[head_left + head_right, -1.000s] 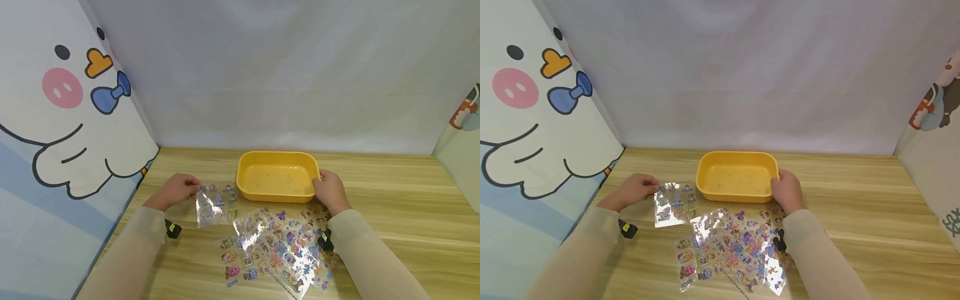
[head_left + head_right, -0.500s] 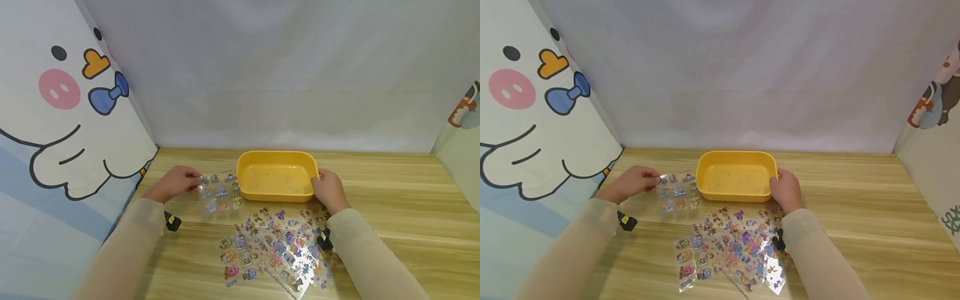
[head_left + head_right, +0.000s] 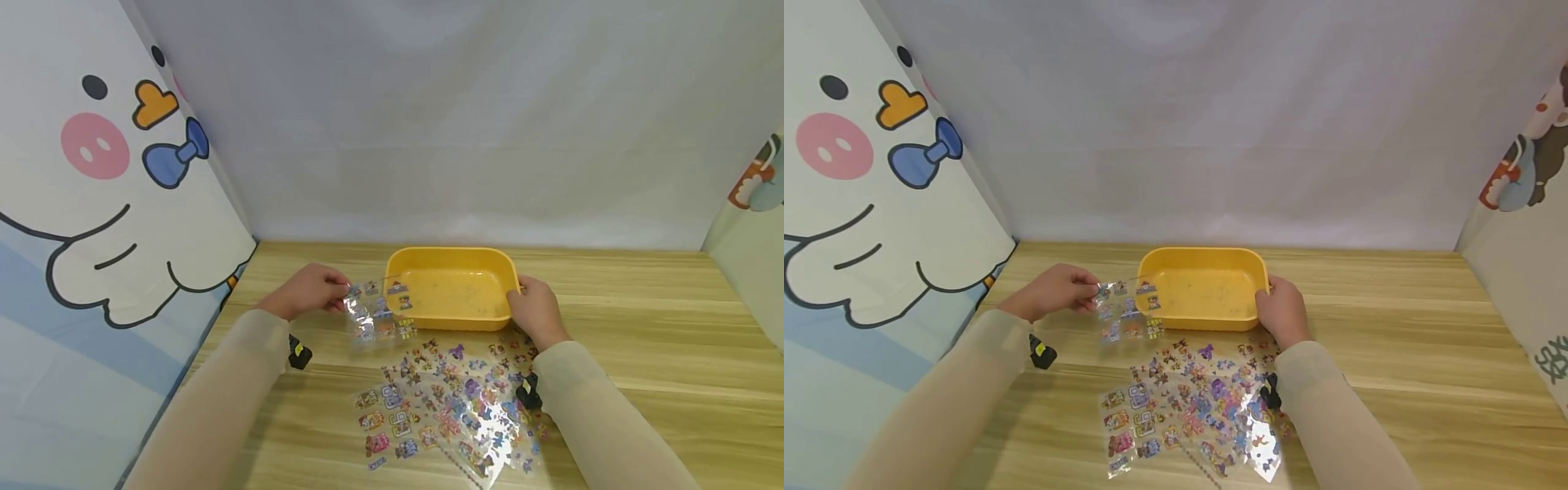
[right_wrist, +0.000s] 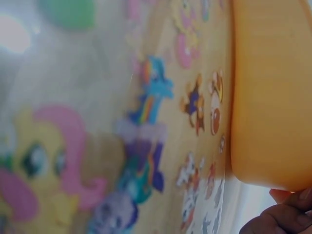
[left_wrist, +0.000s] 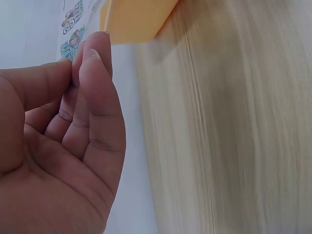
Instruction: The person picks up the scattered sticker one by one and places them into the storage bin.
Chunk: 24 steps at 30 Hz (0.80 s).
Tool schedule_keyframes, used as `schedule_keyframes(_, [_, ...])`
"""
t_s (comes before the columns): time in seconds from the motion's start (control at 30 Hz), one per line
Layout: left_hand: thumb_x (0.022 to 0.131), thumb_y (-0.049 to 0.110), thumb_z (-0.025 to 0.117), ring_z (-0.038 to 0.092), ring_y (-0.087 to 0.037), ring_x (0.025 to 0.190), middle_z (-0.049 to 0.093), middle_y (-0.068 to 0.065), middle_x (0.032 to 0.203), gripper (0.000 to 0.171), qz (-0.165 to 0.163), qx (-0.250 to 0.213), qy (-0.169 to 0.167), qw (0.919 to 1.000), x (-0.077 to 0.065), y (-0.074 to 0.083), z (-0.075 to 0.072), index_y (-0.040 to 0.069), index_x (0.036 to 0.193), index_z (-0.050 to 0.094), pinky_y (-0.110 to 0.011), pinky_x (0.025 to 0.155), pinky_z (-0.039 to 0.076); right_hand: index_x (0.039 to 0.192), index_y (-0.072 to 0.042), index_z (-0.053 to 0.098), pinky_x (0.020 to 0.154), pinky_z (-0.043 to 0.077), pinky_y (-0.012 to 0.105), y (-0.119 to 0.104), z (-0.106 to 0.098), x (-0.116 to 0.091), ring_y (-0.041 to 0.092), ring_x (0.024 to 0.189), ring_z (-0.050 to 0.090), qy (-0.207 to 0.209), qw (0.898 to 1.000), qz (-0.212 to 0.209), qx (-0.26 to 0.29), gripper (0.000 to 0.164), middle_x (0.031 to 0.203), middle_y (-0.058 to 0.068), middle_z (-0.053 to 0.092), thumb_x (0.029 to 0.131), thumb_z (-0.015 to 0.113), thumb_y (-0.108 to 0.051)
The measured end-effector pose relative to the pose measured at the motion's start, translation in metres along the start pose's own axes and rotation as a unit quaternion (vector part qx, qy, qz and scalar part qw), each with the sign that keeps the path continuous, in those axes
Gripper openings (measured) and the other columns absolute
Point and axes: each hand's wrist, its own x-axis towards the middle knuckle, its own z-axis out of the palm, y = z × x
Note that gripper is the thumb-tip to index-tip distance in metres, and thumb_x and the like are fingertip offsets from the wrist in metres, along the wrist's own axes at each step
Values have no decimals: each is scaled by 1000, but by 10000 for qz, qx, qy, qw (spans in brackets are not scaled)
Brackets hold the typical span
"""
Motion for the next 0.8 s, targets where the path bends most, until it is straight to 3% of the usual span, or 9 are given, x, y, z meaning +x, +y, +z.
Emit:
schedule_keyframes(0.2, [107, 12, 57, 71, -30, 96, 70, -18, 108, 27, -52, -126, -51, 9999, 12, 10, 5, -4, 127, 64, -48, 91, 57, 148, 6, 48, 91, 57, 46, 0, 0, -1, 30, 102, 67, 50, 9999, -76, -46, 50, 127, 24, 64, 106, 42, -18])
schedule_keyframes(0.47, [107, 11, 57, 72, -23, 94, 68, -19, 116, 34, -90, -687, 24, 9976, 25, 34, 12, -3, 138, 59, -52, 98, 53, 149, 7, 48, 89, 57, 45, 0, 0, -1, 30, 102, 67, 34, 10000, -68, -49, 50, 128, 24, 64, 106, 42, -17])
schedule_keyframes(0.8, [108, 12, 55, 69, -31, 102, 68, -19, 114, 28, 219, -400, -61, 9989, 37, 64, 22, -2, 131, 63, -44, 93, 56, 149, 6, 48, 88, 58, 44, 0, 0, -1, 30, 102, 68, 64, 9998, -146, -126, 50, 127, 24, 65, 105, 42, -17])
